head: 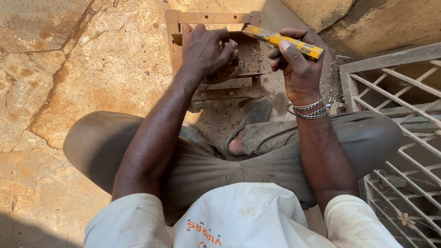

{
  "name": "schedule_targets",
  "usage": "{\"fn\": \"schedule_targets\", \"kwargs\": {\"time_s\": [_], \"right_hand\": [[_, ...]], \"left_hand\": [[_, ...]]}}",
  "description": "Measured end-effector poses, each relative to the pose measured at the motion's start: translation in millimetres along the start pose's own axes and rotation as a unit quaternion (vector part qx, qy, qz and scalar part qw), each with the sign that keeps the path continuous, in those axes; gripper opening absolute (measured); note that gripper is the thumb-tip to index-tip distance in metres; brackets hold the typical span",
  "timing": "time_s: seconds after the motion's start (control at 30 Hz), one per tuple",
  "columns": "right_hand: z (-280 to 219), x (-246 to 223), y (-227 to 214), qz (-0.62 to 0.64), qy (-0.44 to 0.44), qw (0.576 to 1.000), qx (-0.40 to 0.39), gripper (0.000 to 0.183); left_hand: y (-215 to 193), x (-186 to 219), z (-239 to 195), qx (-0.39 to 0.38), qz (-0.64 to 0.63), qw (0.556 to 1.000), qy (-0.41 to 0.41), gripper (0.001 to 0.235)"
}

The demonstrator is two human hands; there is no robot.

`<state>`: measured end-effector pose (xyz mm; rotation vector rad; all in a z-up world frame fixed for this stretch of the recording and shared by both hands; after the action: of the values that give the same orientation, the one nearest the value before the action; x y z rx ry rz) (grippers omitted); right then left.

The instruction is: The person sits on the ground and uses a yellow-handled scraper to remove rust and debris from a circular metal part clamped in a vise. They repeatedly scrape the surface and edges of the part, occasionally repositioning it to access different areas.

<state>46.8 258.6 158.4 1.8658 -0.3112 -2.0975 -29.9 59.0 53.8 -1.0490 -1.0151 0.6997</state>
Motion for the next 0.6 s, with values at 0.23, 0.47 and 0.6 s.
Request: {"fn": "schedule_targets", "kwargs": {"time_s": [0.23,0.47,0.6], "right_hand": [[-57,-39,-3,-0.152,-0.121,0.98,0.034,0.035],[-48,29,48,-0.393,-0.116,0.912,-0.013,0.03],[-49,14,45,-0.356,-0.107,0.928,0.005,0.027]], "left_hand": [[21,6,13,-0.056,-0.008,0.997,0.047,0.067],[9,1,4,0.03,-0.058,0.996,0.066,0.055],[8,0,11,0.035,-0.064,0.996,0.06,0.053]]}}
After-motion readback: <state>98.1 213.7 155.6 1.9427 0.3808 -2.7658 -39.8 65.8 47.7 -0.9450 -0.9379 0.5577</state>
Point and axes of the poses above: each hand's wrist, its own z-axis towards the middle knuckle, its own y-axis out of the palm, x = y × z, the point moved 8 cm from there along z, towards the middle knuckle, and after that the axes turned 13 degrees about z, right-handed, at the moved point
